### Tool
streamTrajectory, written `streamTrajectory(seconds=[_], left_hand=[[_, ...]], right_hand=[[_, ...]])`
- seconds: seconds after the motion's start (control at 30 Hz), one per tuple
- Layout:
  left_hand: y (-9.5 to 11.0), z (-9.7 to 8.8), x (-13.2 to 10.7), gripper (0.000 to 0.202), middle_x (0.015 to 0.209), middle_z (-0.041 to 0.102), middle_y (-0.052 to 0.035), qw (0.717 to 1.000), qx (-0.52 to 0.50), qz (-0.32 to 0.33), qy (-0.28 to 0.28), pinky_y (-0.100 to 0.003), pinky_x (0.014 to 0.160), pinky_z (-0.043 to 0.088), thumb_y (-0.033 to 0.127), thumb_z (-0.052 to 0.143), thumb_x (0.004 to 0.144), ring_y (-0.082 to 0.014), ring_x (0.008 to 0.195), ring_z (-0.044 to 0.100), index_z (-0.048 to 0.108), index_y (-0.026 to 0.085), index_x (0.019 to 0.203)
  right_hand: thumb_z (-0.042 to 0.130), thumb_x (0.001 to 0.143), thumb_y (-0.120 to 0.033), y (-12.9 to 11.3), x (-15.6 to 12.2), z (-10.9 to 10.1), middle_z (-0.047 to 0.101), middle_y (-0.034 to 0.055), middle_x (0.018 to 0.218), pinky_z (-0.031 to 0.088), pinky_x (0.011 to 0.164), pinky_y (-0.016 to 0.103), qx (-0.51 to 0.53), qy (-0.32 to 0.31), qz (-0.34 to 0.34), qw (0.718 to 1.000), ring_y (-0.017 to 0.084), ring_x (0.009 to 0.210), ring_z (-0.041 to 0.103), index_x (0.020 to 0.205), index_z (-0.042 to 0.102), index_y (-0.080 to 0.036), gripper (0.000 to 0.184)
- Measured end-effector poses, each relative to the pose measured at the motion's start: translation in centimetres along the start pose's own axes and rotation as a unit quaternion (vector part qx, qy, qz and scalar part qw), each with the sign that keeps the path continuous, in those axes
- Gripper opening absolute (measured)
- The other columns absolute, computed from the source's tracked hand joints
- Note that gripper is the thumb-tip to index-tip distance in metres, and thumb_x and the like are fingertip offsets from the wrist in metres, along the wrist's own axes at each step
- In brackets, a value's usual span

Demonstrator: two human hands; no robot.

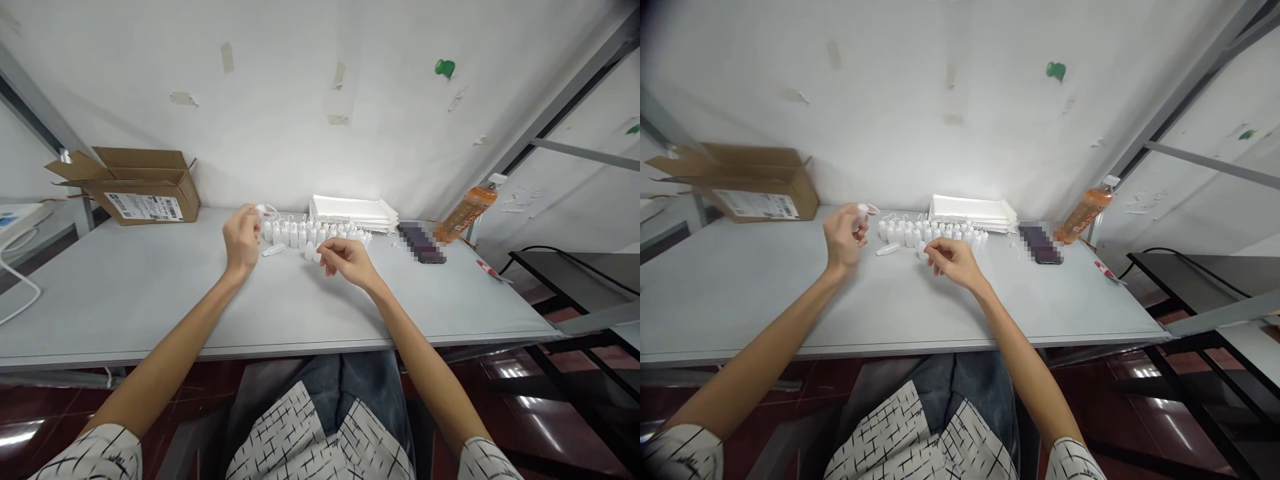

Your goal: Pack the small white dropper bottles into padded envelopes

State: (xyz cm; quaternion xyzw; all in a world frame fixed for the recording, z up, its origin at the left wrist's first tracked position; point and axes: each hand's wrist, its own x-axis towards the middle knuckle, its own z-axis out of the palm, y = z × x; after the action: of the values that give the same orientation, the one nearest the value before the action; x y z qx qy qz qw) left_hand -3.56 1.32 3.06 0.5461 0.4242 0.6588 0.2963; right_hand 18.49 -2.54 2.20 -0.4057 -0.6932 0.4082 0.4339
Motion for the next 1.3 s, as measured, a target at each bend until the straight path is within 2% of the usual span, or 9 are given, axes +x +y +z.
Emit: streamTrajectory(seconds=[0.13, 0.37, 0.5, 0.6, 0.73, 0.87, 1.0, 1.17, 1.3], left_hand=[[-0.7, -1.1, 2.0, 0.019, 0.068, 0.045, 0.0001, 0.998, -0.048, -0.027, 0.009, -0.020, 0.040, 0.029, 0.035, 0.051, 0.079, -0.0109, 0.055, 0.041, 0.061, 0.019, 0.083], [-1.7, -2.6, 3.9, 0.028, 0.085, 0.063, -0.0029, 0.996, 0.049, -0.055, 0.058, -0.018, 0.050, 0.040, 0.040, 0.057, 0.079, -0.0130, 0.072, 0.059, 0.059, 0.019, 0.097], [-2.3, -3.7, 4.6, 0.025, 0.095, 0.071, -0.0046, 0.992, 0.107, -0.063, 0.022, -0.022, 0.068, 0.044, 0.038, 0.061, 0.078, -0.0170, 0.091, 0.064, 0.059, 0.019, 0.095], [-2.9, -4.4, 4.9, 0.026, 0.099, 0.073, -0.0050, 0.986, 0.134, -0.095, -0.013, -0.024, 0.073, 0.042, 0.036, 0.066, 0.074, -0.0185, 0.096, 0.063, 0.059, 0.019, 0.093], [-3.5, -5.0, 5.2, 0.029, 0.089, 0.072, -0.0057, 0.979, 0.162, -0.110, -0.051, -0.024, 0.071, 0.042, 0.038, 0.070, 0.065, -0.0191, 0.087, 0.062, 0.067, 0.015, 0.083], [-3.6, -5.5, 5.3, 0.040, 0.079, 0.071, -0.0050, 0.974, 0.169, -0.126, -0.080, -0.026, 0.069, 0.043, 0.047, 0.077, 0.058, -0.0204, 0.082, 0.060, 0.072, 0.014, 0.079], [-3.8, -6.0, 5.2, 0.041, 0.068, 0.068, -0.0042, 0.965, 0.187, -0.136, -0.125, -0.027, 0.060, 0.041, 0.054, 0.080, 0.055, -0.0188, 0.070, 0.057, 0.070, 0.016, 0.068], [-4.1, -6.0, 5.1, 0.048, 0.042, 0.047, 0.0014, 0.929, 0.252, -0.157, -0.219, -0.026, 0.048, 0.032, 0.055, 0.080, 0.055, -0.0108, 0.046, 0.040, 0.053, 0.017, 0.043], [-4.2, -5.7, 4.9, 0.054, 0.036, 0.044, 0.0010, 0.901, 0.327, -0.135, -0.251, -0.026, 0.048, 0.029, 0.056, 0.074, 0.063, -0.0095, 0.041, 0.037, 0.047, 0.017, 0.037]], right_hand=[[0.056, 0.090, -0.036, 0.7, 0.1, 0.0, 0.064, 0.0000, 0.064, 0.047, 0.052, 0.023, -0.071, 0.036, -0.028, 0.996, 0.010, 0.048, 0.059, 0.084, 0.065, -0.017, 0.022], [0.050, 0.091, -0.033, 1.5, 0.3, 0.0, 0.060, -0.0009, 0.057, 0.046, 0.057, 0.024, -0.201, 0.071, -0.052, 0.976, 0.012, 0.050, 0.058, 0.081, 0.064, -0.018, 0.023], [0.048, 0.091, -0.034, 1.7, 0.4, -0.2, 0.060, 0.0000, 0.055, 0.042, 0.056, 0.024, -0.263, 0.101, -0.079, 0.956, 0.013, 0.050, 0.054, 0.077, 0.064, -0.019, 0.026], [0.048, 0.092, -0.034, 2.0, 0.4, 0.4, 0.062, 0.0021, 0.057, 0.041, 0.058, 0.025, -0.305, 0.114, -0.093, 0.941, 0.014, 0.053, 0.056, 0.078, 0.067, -0.017, 0.028], [0.050, 0.092, -0.031, 2.0, 0.8, 3.5, 0.071, 0.0049, 0.072, 0.042, 0.066, 0.027, -0.381, 0.009, -0.085, 0.920, 0.018, 0.067, 0.065, 0.107, 0.068, -0.016, 0.027], [0.046, 0.092, -0.021, 1.1, 2.4, 7.8, 0.074, 0.0122, 0.096, 0.042, 0.066, 0.029, -0.503, -0.106, -0.090, 0.853, 0.024, 0.081, 0.068, 0.129, 0.056, -0.015, 0.038], [0.046, 0.083, -0.003, 0.1, 4.9, 10.2, 0.073, 0.0174, 0.093, 0.045, 0.068, 0.031, -0.569, -0.132, -0.066, 0.809, 0.027, 0.082, 0.069, 0.123, 0.057, -0.009, 0.042], [0.044, 0.079, 0.006, -0.1, 7.0, 10.9, 0.073, 0.0219, 0.092, 0.047, 0.072, 0.034, -0.583, -0.157, -0.053, 0.796, 0.029, 0.089, 0.069, 0.104, 0.069, -0.006, 0.038], [0.046, 0.080, 0.003, -0.1, 6.7, 10.8, 0.073, 0.0195, 0.088, 0.045, 0.070, 0.033, -0.575, -0.171, -0.071, 0.797, 0.029, 0.087, 0.069, 0.097, 0.071, -0.010, 0.033]])
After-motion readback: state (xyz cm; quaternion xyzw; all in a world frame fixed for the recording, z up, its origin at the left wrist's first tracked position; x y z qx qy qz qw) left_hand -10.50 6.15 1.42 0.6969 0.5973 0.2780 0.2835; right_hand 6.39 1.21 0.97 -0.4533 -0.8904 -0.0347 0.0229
